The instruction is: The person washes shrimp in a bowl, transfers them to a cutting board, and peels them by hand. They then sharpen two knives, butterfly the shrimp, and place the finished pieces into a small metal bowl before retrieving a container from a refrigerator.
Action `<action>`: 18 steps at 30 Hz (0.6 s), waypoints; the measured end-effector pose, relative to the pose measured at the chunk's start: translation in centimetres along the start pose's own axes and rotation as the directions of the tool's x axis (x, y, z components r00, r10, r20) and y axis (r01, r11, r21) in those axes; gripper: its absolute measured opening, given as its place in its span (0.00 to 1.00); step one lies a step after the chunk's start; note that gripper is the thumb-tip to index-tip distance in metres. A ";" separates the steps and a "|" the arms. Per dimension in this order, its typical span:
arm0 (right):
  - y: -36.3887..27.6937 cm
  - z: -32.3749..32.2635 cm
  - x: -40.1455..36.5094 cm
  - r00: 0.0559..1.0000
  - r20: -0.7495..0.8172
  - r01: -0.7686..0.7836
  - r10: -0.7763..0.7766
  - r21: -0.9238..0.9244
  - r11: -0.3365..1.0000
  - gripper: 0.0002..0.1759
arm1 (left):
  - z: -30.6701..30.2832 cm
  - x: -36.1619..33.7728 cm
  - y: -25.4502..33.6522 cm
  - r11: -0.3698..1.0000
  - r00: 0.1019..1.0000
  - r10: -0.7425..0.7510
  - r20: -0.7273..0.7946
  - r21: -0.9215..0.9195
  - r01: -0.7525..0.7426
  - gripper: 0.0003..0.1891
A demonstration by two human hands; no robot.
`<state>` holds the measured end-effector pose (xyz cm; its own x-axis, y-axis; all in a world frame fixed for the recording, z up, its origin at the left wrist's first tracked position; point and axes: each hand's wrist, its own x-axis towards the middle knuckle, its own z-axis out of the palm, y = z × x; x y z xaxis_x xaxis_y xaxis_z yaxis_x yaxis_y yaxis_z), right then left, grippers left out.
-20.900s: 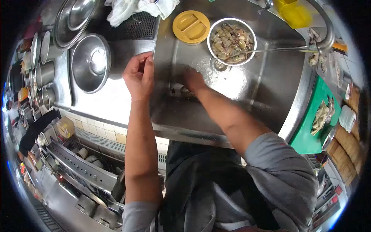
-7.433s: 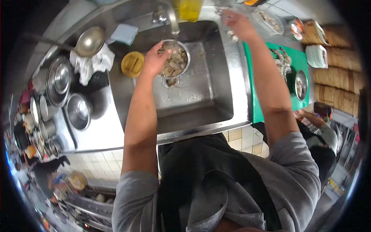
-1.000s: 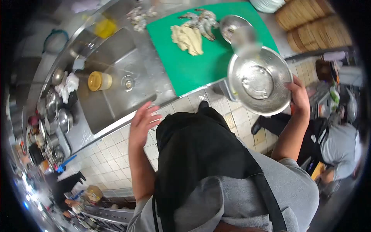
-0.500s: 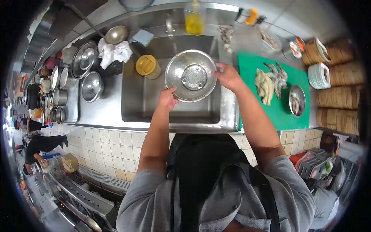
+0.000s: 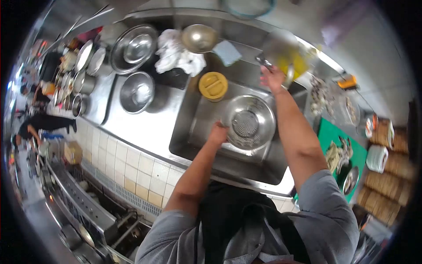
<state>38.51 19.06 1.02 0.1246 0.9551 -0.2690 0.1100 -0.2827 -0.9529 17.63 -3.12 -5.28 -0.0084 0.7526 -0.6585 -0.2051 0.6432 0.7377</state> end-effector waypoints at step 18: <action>3.6 1.8 -6.4 0.918 0.052 -0.394 0.392 0.021 0.919 0.32 | 9.8 0.0 7.2 0.769 0.941 0.333 -0.066 0.596 -0.231 0.31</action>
<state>36.36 12.07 -0.92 0.1065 0.7707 -0.6282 0.0316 -0.6341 -0.7726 25.73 2.88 1.47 -0.1404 0.9129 -0.3832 0.4274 0.4051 0.8083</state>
